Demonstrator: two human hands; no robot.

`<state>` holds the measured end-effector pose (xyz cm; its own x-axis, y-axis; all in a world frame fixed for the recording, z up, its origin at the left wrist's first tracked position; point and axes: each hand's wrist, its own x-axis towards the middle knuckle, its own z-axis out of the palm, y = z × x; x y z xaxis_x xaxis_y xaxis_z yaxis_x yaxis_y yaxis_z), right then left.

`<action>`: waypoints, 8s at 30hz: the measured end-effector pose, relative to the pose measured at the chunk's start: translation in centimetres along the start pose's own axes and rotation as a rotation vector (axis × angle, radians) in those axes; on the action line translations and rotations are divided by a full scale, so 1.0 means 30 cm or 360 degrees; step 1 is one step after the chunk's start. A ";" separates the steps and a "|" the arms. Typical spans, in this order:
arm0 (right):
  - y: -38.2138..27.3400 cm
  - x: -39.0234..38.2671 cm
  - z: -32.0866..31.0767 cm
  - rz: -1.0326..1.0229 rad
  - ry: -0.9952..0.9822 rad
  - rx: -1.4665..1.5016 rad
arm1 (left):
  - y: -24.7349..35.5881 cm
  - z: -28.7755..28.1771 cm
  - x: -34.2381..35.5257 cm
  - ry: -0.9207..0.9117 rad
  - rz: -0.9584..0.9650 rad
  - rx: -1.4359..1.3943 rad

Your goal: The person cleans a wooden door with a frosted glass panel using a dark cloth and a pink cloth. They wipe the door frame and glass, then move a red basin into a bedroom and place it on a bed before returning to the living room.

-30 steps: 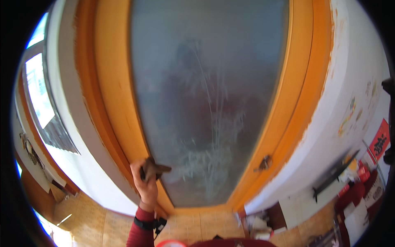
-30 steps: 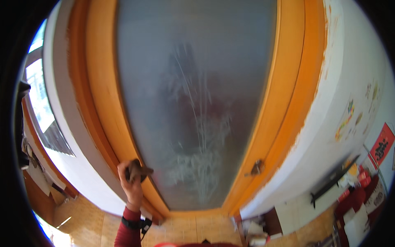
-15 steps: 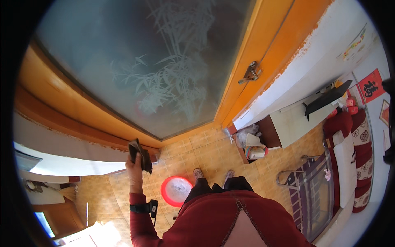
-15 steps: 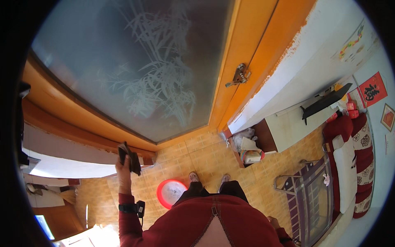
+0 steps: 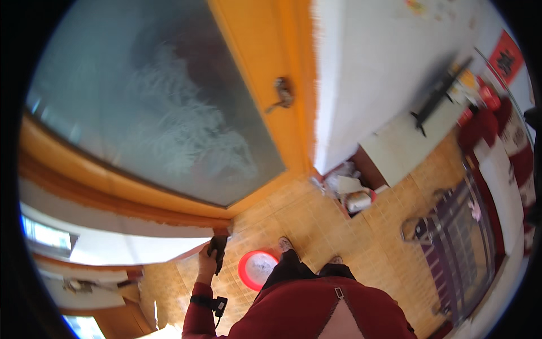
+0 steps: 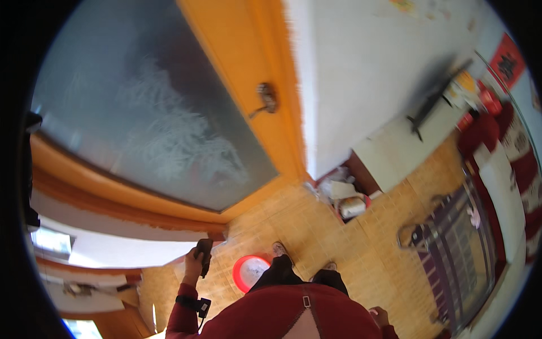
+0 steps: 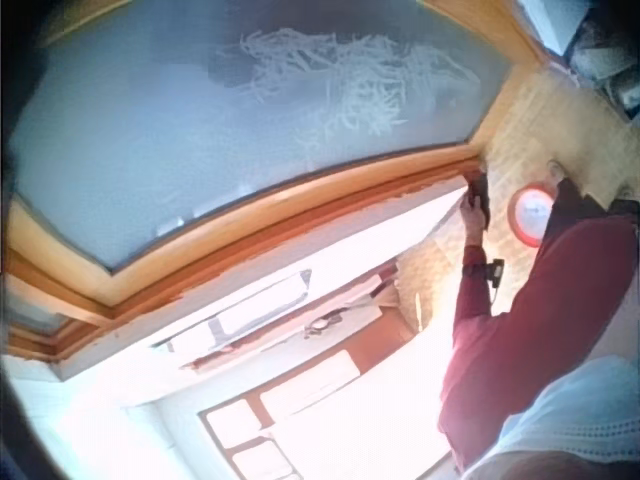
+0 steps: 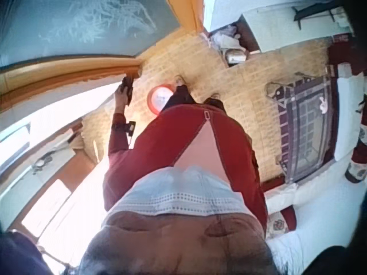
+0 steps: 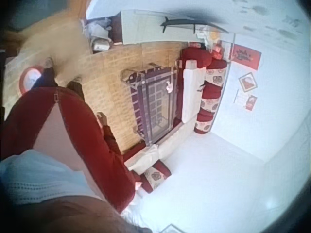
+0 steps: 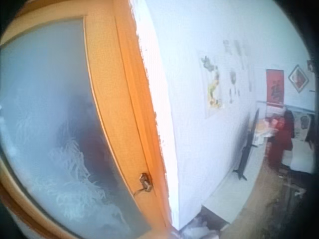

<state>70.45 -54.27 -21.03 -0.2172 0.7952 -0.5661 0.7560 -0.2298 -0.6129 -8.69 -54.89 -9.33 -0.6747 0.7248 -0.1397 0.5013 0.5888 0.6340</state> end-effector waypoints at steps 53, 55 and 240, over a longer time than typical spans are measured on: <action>0.857 -0.747 -0.467 0.1661 0.1352 0.0775 | 2.182 2.696 -0.988 -0.2128 0.0673 -0.0122; 0.946 -0.619 -0.639 0.1265 0.1436 0.0251 | 2.097 2.698 -0.915 -0.2027 0.1139 0.0085; -2.435 1.639 -0.221 -0.2154 0.0821 -0.1436 | 1.730 -2.164 0.877 0.3508 0.1005 0.1136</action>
<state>8.64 5.34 -0.42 -0.8799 0.2681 0.3922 0.3365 0.9345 0.1160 -35.60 -28.48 69.26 0.4595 -0.2133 0.8622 0.4998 0.8646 -0.0525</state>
